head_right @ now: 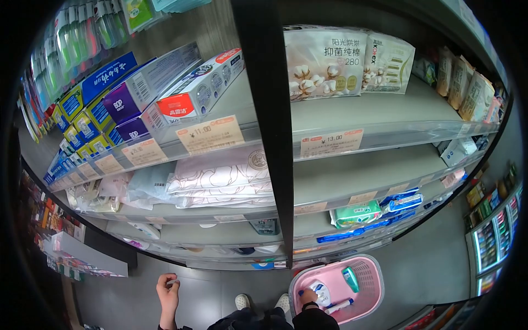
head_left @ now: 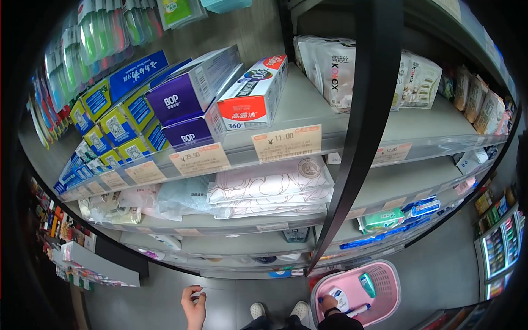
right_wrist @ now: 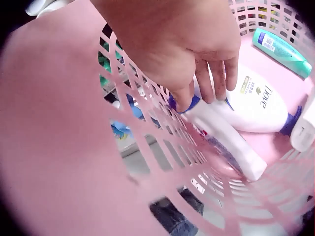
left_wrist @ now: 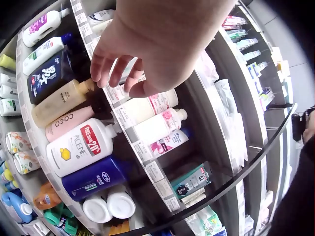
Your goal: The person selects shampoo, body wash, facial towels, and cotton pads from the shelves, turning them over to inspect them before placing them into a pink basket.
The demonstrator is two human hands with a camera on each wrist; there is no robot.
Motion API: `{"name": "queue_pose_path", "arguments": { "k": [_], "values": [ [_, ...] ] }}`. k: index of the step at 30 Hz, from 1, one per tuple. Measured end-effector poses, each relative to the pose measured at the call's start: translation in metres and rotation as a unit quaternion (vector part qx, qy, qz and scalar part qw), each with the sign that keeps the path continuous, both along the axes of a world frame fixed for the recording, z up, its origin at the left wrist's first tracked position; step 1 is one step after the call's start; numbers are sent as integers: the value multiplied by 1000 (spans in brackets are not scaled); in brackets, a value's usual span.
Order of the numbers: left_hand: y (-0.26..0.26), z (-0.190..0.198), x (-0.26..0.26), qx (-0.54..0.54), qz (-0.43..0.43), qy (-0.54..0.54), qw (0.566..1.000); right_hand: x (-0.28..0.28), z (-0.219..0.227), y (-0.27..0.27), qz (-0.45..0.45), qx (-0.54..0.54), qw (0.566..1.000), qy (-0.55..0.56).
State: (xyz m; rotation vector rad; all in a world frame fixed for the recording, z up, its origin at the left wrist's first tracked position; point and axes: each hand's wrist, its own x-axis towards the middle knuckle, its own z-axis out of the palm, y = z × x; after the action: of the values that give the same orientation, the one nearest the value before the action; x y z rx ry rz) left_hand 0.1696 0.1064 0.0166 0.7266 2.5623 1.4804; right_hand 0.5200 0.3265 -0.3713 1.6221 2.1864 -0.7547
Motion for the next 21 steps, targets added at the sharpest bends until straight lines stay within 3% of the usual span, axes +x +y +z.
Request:
{"name": "queue_pose_path", "arguments": {
  "k": [4, 7, 9, 15, 19, 21],
  "values": [
    [4, -3, 2, 17, -11, -13, 1000, 11, 8, -13, -68, -68, 995, 6],
    [5, -11, 5, 23, -22, -14, 999, 13, 12, -18, -33, -22, 998, 55],
    [9, -12, 9, 5, -37, -43, 998, 9, 16, -15, 7, -68, 997, 25],
    [16, -15, 25, 19, -70, -62, 995, 6, -20, -10, 48, -43, 997, 37],
    [15, -13, 32, 2, -69, -65, 995, 3, -5, -7, 57, -78, 995, 7],
    [11, -16, 34, 9, -67, -66, 996, 3, 0, -10, 32, -39, 999, 18]
  ]
}}
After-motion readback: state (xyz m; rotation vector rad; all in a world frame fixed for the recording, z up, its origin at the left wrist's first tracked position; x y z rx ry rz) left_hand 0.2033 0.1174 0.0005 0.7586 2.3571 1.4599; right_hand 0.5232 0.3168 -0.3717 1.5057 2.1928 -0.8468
